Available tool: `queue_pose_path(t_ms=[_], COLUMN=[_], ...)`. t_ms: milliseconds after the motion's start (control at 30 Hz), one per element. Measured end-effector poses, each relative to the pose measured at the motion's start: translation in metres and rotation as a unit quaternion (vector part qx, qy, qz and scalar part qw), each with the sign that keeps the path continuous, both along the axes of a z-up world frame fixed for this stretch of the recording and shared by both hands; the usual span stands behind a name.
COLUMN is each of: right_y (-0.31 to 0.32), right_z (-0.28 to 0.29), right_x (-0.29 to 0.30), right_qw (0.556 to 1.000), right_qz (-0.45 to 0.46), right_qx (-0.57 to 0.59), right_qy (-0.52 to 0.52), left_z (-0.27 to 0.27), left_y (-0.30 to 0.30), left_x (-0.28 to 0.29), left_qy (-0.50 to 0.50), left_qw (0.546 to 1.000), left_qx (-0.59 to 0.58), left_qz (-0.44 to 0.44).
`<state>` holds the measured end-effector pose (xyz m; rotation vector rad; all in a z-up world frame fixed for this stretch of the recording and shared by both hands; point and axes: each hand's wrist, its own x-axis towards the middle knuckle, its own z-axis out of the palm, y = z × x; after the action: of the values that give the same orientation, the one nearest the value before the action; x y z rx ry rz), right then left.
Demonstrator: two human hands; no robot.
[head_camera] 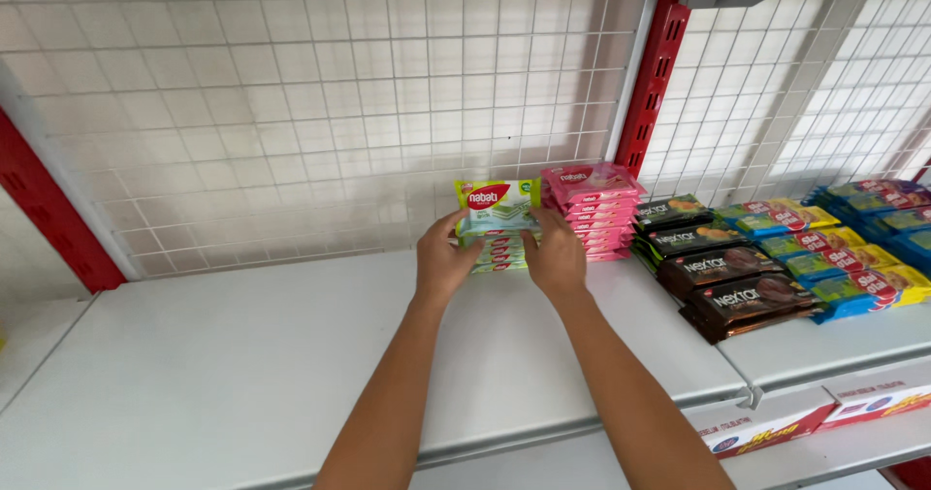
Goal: The person takes several packages of snacks from a cardboard box and stacks them neatly on a store shelf by hand.
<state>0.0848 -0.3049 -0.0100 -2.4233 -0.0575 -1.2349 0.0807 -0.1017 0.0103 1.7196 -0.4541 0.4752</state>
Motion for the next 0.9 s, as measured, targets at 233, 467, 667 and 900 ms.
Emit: queue_pose_path(t_ms=[233,467,667,900], right_y=[-0.004,-0.017,-0.015,-0.017], right_z=[-0.008,-0.012,-0.005,-0.008], right_x=[0.001,-0.01,-0.023,-0.022], right_qw=[0.997,0.995,0.997,0.997], right_qz=[-0.048,-0.05,-0.016,0.006], right_qx=[-0.05,-0.079,-0.069,-0.073], right_qy=[0.038,0.04,0.036,0.007], left_z=[-0.021,-0.016,-0.014,-0.017], left_y=[0.014,0.012,0.01,0.011], left_x=[0.019,0.011,0.007,0.008], left_qy=[-0.075,-0.055,-0.054,-0.06], left_qw=[0.983,0.971,0.966,0.965], left_qx=[0.165,0.223,0.246,0.242], left_qz=[0.029,0.063,0.059,0.077])
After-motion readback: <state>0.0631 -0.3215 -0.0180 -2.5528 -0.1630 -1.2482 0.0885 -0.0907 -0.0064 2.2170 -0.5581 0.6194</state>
